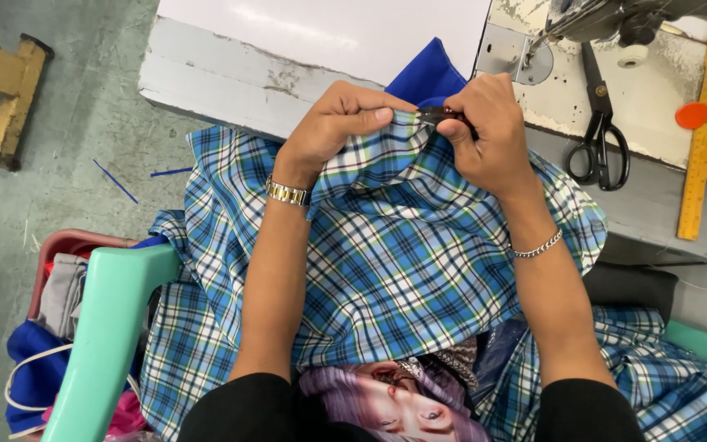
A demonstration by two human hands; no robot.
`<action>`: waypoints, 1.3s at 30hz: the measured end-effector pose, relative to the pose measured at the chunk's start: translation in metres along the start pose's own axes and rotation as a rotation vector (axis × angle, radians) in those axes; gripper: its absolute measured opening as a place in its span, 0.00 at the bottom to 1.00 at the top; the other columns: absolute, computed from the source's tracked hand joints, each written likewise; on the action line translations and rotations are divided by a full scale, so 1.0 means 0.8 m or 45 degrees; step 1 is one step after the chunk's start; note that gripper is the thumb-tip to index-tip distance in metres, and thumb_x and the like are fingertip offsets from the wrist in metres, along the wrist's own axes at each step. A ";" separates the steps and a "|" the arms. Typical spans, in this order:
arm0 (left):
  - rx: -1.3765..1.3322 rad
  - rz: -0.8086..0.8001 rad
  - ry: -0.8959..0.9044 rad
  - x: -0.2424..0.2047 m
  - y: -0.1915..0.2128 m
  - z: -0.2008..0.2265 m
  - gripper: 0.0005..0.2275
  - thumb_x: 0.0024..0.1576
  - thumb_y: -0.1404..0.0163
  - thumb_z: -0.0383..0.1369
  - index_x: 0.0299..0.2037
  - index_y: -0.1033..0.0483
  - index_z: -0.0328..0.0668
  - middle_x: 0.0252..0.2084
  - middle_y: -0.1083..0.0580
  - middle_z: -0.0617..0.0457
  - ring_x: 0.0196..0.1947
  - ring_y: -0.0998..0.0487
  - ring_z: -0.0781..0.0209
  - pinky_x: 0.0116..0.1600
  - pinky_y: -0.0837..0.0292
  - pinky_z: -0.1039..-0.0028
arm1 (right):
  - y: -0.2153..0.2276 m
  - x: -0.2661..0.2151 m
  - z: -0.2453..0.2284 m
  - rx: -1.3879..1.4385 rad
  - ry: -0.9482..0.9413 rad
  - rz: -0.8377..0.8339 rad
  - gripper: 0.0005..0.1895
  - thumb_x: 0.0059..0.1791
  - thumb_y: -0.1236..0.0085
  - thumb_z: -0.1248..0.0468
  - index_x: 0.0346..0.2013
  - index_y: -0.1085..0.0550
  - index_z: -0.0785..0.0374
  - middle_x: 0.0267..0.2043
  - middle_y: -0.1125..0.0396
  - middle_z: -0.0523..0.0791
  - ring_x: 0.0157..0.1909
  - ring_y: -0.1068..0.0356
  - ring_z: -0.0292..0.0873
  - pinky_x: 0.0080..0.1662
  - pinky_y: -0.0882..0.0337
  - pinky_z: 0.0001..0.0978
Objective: Trimming loose threads and excess seam allowance from a plaid shirt using hand-held snips.
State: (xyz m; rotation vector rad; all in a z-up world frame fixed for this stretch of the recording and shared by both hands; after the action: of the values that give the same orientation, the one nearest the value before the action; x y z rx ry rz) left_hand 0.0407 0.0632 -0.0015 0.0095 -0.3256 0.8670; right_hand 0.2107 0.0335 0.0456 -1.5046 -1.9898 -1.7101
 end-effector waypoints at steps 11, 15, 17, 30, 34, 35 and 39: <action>-0.003 0.000 -0.004 -0.004 -0.001 0.003 0.13 0.68 0.51 0.38 0.53 0.19 0.40 0.18 0.41 0.66 0.20 0.49 0.75 0.30 0.55 0.81 | -0.002 -0.003 0.002 -0.020 0.013 0.009 0.29 0.62 0.66 0.47 0.32 0.32 0.68 0.30 0.41 0.48 0.34 0.44 0.47 0.44 0.45 0.42; 0.015 0.006 -0.003 -0.002 -0.002 0.006 0.13 0.67 0.51 0.39 0.53 0.18 0.40 0.21 0.35 0.65 0.22 0.45 0.75 0.32 0.51 0.81 | -0.001 -0.003 0.003 -0.016 -0.007 0.010 0.29 0.62 0.65 0.46 0.32 0.32 0.68 0.30 0.42 0.47 0.34 0.46 0.47 0.44 0.46 0.42; 0.006 0.004 0.001 -0.002 -0.002 0.007 0.13 0.67 0.51 0.38 0.53 0.18 0.39 0.22 0.32 0.65 0.22 0.43 0.75 0.32 0.49 0.83 | 0.000 -0.002 0.002 -0.008 -0.006 0.014 0.29 0.62 0.65 0.46 0.32 0.32 0.68 0.30 0.42 0.47 0.34 0.46 0.47 0.44 0.45 0.41; -0.007 -0.022 -0.013 -0.002 -0.007 0.014 0.13 0.67 0.52 0.35 0.54 0.21 0.37 0.49 0.19 0.46 0.49 0.18 0.58 0.55 0.20 0.75 | 0.000 -0.004 0.000 0.092 -0.103 -0.028 0.31 0.61 0.68 0.43 0.32 0.33 0.67 0.30 0.46 0.45 0.34 0.48 0.45 0.45 0.45 0.40; -0.021 -0.014 -0.021 -0.003 -0.008 0.014 0.12 0.67 0.52 0.35 0.53 0.21 0.37 0.49 0.20 0.46 0.50 0.18 0.58 0.56 0.20 0.74 | -0.004 -0.003 -0.001 0.032 -0.020 -0.042 0.31 0.61 0.67 0.44 0.32 0.32 0.67 0.30 0.41 0.46 0.34 0.45 0.46 0.45 0.45 0.41; -0.011 0.004 -0.016 -0.004 -0.006 0.011 0.12 0.67 0.51 0.34 0.53 0.20 0.37 0.45 0.19 0.50 0.43 0.21 0.63 0.50 0.24 0.78 | -0.004 -0.003 -0.002 0.009 -0.002 -0.038 0.30 0.62 0.67 0.45 0.32 0.32 0.68 0.30 0.40 0.47 0.33 0.45 0.46 0.45 0.46 0.41; 0.024 0.035 0.001 -0.005 -0.002 0.002 0.12 0.67 0.50 0.35 0.52 0.18 0.38 0.23 0.31 0.65 0.24 0.41 0.76 0.33 0.47 0.83 | -0.002 -0.002 -0.005 -0.046 0.024 -0.025 0.30 0.62 0.67 0.45 0.32 0.31 0.68 0.30 0.39 0.47 0.33 0.43 0.47 0.45 0.46 0.42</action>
State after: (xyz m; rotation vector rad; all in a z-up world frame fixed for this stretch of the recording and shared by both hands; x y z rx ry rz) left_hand 0.0392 0.0589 -0.0008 0.0224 -0.3172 0.8972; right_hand 0.2082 0.0297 0.0447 -1.4788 -1.9814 -1.7709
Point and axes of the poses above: each hand's wrist, its own x-axis towards the middle knuckle, its own y-axis out of the back of the hand, z = x × y, the point moved 7 cm from there along x, towards the middle knuckle
